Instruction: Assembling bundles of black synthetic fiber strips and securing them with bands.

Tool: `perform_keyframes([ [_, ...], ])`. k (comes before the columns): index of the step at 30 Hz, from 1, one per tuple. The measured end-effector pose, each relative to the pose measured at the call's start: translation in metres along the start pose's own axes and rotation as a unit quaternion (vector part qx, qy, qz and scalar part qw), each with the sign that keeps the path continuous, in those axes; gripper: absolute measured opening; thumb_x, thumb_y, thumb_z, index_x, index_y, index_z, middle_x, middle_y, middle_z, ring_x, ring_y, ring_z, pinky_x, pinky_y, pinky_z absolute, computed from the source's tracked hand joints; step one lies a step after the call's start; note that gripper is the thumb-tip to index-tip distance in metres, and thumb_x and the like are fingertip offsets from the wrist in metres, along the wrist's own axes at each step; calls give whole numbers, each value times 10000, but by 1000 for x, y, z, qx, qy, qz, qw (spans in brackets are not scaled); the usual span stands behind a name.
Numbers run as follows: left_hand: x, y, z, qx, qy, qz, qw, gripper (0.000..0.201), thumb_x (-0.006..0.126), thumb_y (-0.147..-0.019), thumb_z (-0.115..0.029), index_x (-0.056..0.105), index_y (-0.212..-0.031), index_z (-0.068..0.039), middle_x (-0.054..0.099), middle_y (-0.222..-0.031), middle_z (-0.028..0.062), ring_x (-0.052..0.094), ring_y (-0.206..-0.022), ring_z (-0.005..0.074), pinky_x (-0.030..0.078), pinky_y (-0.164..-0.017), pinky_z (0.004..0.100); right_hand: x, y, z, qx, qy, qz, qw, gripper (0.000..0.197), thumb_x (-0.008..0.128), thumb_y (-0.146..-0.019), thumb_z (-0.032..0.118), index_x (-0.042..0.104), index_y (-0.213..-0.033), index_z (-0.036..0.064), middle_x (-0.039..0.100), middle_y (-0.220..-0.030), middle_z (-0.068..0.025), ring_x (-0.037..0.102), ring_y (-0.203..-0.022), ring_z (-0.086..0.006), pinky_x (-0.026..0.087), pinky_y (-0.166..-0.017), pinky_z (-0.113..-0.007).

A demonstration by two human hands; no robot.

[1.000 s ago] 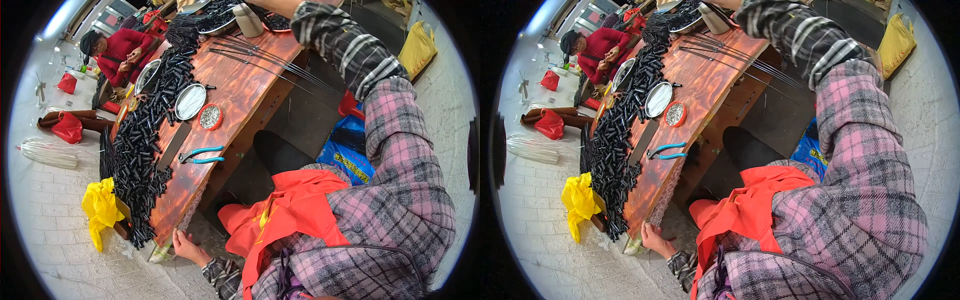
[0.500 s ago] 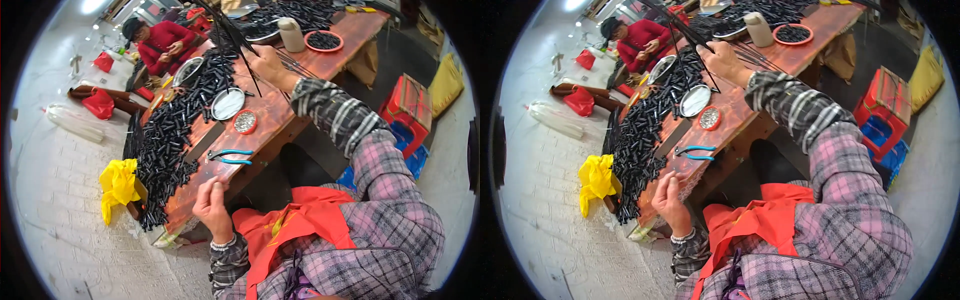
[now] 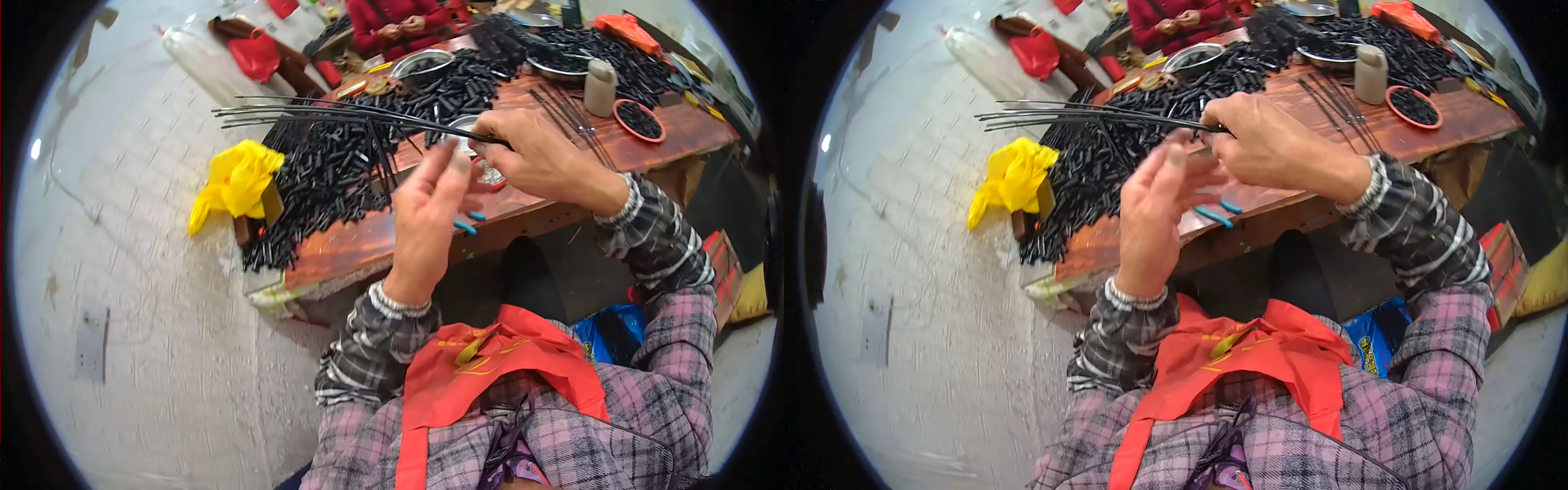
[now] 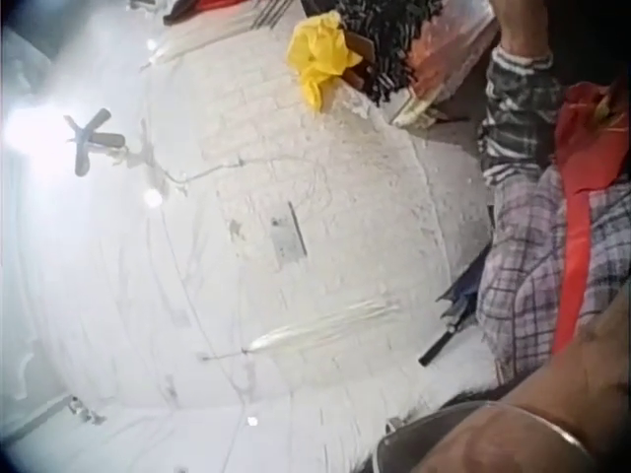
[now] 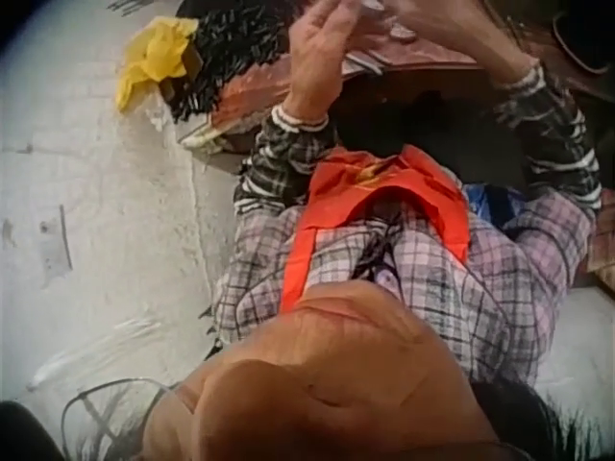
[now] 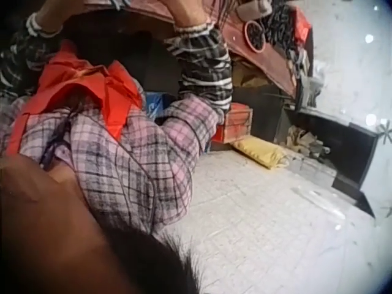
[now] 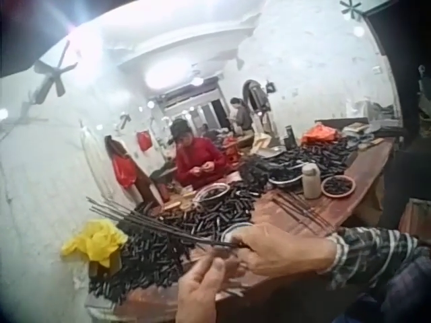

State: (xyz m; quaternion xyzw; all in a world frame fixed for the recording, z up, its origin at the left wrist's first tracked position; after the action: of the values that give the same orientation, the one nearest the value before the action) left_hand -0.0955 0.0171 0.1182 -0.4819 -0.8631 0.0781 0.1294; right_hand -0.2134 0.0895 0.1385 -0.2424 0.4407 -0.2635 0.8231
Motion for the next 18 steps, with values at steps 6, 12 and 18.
perform_keyframes([
  [6, -27, -5, -4, -6, 211, -79, 974, 257, 471, -851, -127, 405, -1086, -45, 567, -887, 98, 576, -769, 190, 464, -706, 317, 28, 24, 13, 19, -86, 7, 996, 321, 465, -731, -24, 405, -1045, 0, 552, -757, -160, 544, -675, -234, 410, -610, -301],
  [12, -41, 1, -3, 31, 210, -65, 975, 276, 440, -847, -65, 386, -1108, 9, 531, -1016, 200, 532, -954, 306, 430, -831, 422, 46, 34, 22, 176, -303, 227, 909, 286, 442, -832, 137, 408, -1082, 3, 536, -732, -67, 507, -603, -109, 404, -540, -224],
  [18, -39, 1, -10, 31, 240, -19, 970, 369, 416, -827, -6, 314, -1181, 21, 525, -1005, 188, 539, -946, 305, 446, -828, 414, 56, 41, 20, 238, -506, 304, 771, 327, 388, -889, 306, 500, -902, 0, 521, -594, -31, 481, -445, -67, 375, -405, -179],
])
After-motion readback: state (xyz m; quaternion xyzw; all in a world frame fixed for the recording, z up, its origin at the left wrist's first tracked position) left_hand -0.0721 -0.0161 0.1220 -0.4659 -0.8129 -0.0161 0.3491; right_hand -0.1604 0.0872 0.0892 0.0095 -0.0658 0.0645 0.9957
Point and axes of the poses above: each hand's wrist, its own y-axis away from the middle knuckle, its own x-axis out of the palm, z = x × y, the point moved 3 cm from there along -y, towards the middle knuckle
